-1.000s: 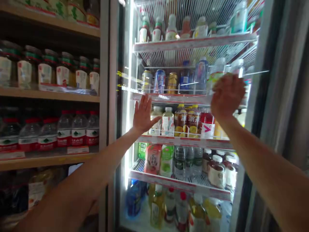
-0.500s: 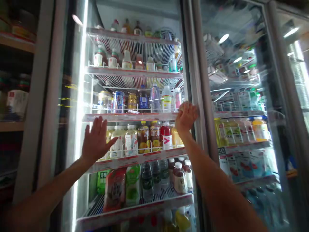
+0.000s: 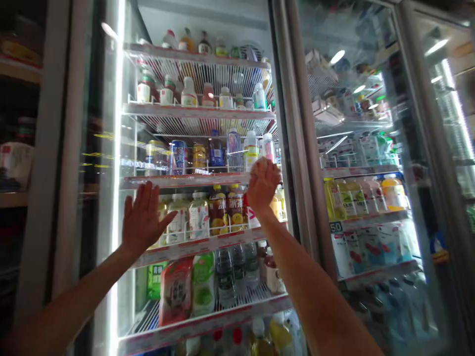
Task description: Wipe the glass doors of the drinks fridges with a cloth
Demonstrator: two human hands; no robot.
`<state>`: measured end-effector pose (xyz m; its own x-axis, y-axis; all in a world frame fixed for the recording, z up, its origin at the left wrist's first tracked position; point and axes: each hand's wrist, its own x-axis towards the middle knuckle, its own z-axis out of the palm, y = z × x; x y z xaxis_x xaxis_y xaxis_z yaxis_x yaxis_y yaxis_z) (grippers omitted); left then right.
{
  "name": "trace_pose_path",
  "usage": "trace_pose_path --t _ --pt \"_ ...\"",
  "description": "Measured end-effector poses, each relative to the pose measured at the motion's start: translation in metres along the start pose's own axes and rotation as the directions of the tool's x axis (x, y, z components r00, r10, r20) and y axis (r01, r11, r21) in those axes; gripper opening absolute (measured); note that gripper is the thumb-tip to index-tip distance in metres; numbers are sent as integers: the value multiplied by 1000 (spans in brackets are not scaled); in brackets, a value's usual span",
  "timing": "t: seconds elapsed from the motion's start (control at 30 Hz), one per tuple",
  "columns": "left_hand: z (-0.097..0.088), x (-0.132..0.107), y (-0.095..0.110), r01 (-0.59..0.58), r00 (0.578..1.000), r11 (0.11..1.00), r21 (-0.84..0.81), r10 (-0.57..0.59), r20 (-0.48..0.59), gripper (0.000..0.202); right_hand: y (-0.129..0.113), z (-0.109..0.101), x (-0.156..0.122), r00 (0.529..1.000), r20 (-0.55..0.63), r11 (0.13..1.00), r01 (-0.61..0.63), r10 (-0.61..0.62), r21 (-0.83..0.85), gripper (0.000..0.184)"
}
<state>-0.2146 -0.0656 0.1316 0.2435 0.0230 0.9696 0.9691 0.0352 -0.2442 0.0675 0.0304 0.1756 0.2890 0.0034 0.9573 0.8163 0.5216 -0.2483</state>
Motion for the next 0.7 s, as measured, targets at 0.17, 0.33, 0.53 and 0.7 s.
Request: trace_pose_path --t 0.17,0.33,0.53,0.7 --pt "-2 0 1 21 999 1000 -14 -21 37 77 -71 6 -48 793 237 826 554 -561 103 45" --pt "0 -5 5 57 998 998 -6 -57 22 75 0 -8 -43 963 132 971 240 -236 -15 50" --pt "1 -3 5 64 998 998 -11 -63 26 75 -18 -2 -54 987 43 988 155 -156 27 51" --pt "-4 -13 14 108 993 994 -16 -107 48 71 -47 -4 -80 795 228 826 549 -563 125 47"
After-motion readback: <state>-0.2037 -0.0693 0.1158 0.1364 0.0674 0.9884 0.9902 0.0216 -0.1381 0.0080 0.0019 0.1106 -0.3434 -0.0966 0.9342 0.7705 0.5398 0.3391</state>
